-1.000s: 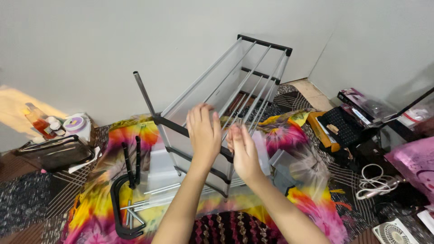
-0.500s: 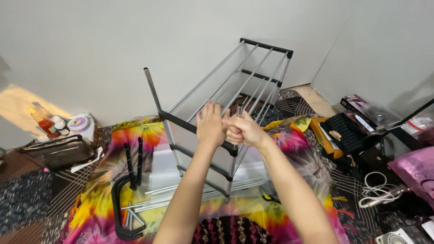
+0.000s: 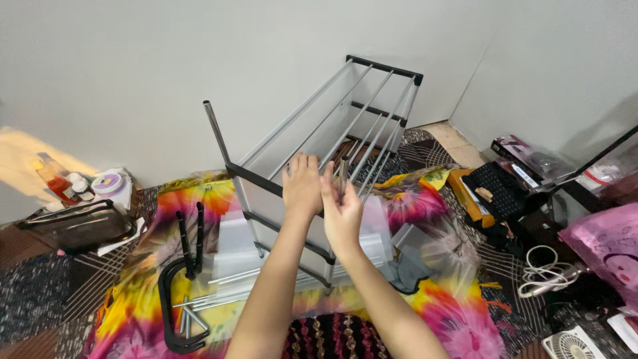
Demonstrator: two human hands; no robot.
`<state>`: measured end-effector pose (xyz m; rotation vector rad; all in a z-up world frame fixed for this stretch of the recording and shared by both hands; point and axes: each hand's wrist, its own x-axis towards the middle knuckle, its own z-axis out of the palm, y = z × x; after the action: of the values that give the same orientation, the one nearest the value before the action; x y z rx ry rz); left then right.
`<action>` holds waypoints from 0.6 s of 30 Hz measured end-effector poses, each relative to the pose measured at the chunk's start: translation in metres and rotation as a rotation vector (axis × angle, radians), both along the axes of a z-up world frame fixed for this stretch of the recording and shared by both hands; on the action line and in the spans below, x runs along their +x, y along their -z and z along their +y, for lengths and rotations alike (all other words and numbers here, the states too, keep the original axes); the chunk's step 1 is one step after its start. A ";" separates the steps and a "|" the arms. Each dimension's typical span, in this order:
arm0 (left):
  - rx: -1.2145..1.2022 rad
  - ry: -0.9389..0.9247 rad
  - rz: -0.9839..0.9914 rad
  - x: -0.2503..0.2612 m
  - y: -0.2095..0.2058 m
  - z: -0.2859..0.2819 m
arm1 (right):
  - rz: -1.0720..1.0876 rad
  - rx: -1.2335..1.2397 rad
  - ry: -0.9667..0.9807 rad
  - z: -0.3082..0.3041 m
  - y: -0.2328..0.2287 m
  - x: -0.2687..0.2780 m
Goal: The person assembles a metal shelving unit by inserting vertical poles into the frame and attaching horizontal bars. They handle translucent plastic sheets and metal rods, fitting them into the structure on the floor.
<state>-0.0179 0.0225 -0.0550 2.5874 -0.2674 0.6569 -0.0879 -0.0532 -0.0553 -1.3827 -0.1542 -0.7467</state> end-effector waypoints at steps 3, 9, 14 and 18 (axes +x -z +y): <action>0.040 0.012 -0.006 0.001 0.003 0.003 | 0.143 0.065 -0.094 -0.004 0.001 0.018; 0.117 0.000 0.071 0.008 0.006 0.002 | 0.352 0.101 -0.512 -0.032 0.004 0.033; 0.101 0.000 0.125 0.004 0.000 0.001 | 0.429 0.109 -1.164 -0.067 -0.005 0.049; 0.104 -0.004 0.162 0.004 -0.005 0.001 | 0.427 0.130 -1.372 -0.074 -0.008 0.056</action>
<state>-0.0139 0.0230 -0.0504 2.7230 -0.2495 0.4417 -0.0324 -0.1275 -0.0473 -0.9621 -0.6132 0.6619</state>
